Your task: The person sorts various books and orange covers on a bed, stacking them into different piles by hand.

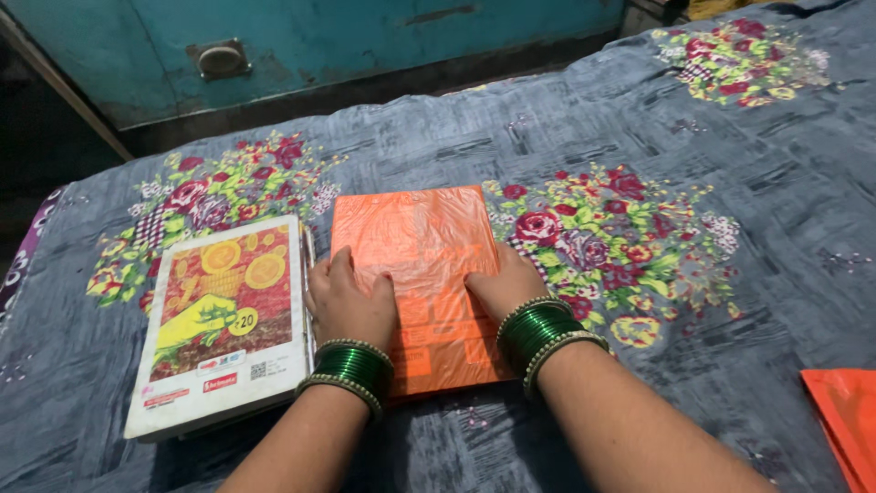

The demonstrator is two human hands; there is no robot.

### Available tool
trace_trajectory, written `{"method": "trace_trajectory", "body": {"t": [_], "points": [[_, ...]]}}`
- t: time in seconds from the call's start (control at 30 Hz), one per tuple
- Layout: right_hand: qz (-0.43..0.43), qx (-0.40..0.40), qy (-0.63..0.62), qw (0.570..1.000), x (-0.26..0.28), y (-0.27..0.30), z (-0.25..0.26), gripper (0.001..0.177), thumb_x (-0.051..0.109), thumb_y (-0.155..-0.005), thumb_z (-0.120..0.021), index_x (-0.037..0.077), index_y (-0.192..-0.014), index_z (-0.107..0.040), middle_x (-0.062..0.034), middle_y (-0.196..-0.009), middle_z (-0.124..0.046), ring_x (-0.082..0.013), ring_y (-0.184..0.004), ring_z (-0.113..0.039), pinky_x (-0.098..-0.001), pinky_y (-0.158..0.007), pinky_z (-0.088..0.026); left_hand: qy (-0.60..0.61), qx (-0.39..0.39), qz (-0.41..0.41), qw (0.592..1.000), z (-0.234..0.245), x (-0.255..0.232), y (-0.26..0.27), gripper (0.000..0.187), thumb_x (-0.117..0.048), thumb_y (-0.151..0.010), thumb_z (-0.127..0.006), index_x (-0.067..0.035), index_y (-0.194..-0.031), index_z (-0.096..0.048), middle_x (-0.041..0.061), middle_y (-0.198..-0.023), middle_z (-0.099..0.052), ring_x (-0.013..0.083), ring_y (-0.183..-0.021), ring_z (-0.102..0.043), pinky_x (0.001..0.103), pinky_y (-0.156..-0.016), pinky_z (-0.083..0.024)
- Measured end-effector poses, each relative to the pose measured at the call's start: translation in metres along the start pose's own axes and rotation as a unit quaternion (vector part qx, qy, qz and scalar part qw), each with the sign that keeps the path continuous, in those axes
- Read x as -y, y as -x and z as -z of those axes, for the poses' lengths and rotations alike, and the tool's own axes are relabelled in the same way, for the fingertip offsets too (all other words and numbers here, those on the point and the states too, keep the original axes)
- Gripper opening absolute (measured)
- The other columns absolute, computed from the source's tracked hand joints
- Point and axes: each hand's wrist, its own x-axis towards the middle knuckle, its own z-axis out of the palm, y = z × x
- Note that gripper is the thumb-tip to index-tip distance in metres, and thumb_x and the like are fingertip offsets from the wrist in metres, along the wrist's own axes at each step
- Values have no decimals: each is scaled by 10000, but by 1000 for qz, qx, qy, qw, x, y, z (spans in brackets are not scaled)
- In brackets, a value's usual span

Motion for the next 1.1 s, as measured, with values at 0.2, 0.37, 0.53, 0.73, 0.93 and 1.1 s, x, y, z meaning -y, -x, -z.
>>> {"method": "trace_trajectory", "body": {"t": [0.2,0.37,0.53,0.73,0.93,1.1], "points": [[12,-34,113,993,-5,-8,-21,589,379,-782,-677,98,-1298,-639,-225,-1253,-658,-372,-1217,-601,-461,-1071,-452,-84,47,19,995,1,-3,6,633,-348,-843,-687,-133,-1415,-523,161,-1556,-337,395,-1389,-343,577,-1103,-309],[-40,-36,169,984,-3,-7,-29,682,421,-787,-669,55,-1352,-560,-268,-1327,-568,-415,-1261,-551,-482,-1090,-438,-122,37,0,992,-11,4,10,622,-362,-864,-645,-101,-1416,-522,206,-1555,-338,398,-1388,-355,552,-1122,-303],[-48,-30,200,978,2,2,-31,695,449,-806,-678,35,-1345,-532,-262,-1357,-506,-433,-1285,-522,-505,-1079,-441,-153,44,-24,987,-20,12,12,625,-352,-875,-632,-74,-1422,-512,231,-1547,-353,398,-1366,-374,536,-1123,-306],[-42,-30,244,968,10,12,-30,699,474,-839,-669,21,-1350,-518,-233,-1351,-496,-416,-1272,-528,-506,-1059,-461,-163,36,-65,984,-25,21,17,634,-342,-887,-610,-34,-1430,-497,268,-1547,-340,417,-1356,-369,547,-1115,-295],[17,-73,319,945,6,15,-41,689,469,-897,-571,64,-1444,-460,-174,-1438,-457,-356,-1334,-455,-550,-1068,-409,-171,10,-143,975,-37,24,17,605,-307,-922,-538,39,-1416,-487,283,-1550,-342,409,-1481,-257,540,-1178,-207],[194,-80,406,889,-7,17,-59,602,421,-944,-452,198,-1498,-380,-95,-1663,-280,-350,-1478,-255,-652,-1092,-231,-118,76,-250,958,-50,23,20,578,-327,-965,-488,37,-1415,-484,253,-1563,-376,376,-1498,-270,500,-1217,-185]]}}
